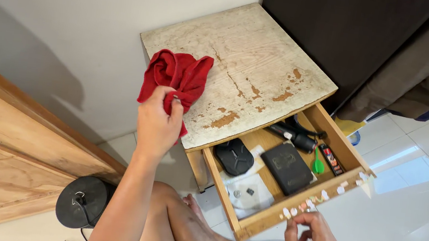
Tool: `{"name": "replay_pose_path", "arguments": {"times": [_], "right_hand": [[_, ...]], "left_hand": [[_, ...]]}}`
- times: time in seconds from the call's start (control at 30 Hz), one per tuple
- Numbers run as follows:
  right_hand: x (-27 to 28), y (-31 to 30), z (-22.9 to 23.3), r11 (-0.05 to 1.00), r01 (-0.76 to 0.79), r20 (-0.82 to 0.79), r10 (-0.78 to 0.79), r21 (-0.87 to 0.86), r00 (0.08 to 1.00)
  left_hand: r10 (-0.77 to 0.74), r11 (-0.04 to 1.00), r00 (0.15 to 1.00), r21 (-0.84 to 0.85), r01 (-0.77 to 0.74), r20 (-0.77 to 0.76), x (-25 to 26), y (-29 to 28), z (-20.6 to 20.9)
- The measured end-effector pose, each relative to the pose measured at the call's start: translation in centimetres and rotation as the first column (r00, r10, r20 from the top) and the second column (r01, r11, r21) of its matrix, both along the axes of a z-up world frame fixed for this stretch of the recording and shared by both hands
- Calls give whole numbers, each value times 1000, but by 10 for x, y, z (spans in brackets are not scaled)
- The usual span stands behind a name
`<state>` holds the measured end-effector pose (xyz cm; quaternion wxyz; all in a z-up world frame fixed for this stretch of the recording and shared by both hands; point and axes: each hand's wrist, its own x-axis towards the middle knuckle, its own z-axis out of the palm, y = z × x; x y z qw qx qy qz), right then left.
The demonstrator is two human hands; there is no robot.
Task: Organize and clean items from a nightstand drawer.
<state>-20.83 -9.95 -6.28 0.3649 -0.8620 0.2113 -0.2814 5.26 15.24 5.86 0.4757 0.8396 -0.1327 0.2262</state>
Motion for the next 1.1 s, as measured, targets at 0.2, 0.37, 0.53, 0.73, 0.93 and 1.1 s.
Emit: {"name": "replay_pose_path", "arguments": {"times": [0.2, 0.37, 0.53, 0.73, 0.93, 1.1], "right_hand": [[51, 22, 29, 992, -106, 105, 99, 62, 990], [104, 31, 30, 991, -105, 83, 99, 78, 992], [156, 34, 15, 980, -185, 250, 197, -73, 948], [190, 48, 9, 994, -96, 277, 107, -52, 955], [164, 61, -11, 924, -216, 362, 94, 314, 927], [163, 77, -32, 972, -181, 306, 221, -153, 926]], "left_hand": [[49, 979, 984, 187, -81, 170, 27, 5, -12], [-1, 995, 999, 102, -3, 40, 45, 6, -3], [-74, 987, 976, 127, 101, -205, 56, 10, 9], [62, 987, 974, 157, -28, -217, 55, 12, 8], [-17, 993, 1000, -120, 16, -8, 8, 25, -5], [-244, 903, 967, -347, 255, 78, -68, 24, -10]]}}
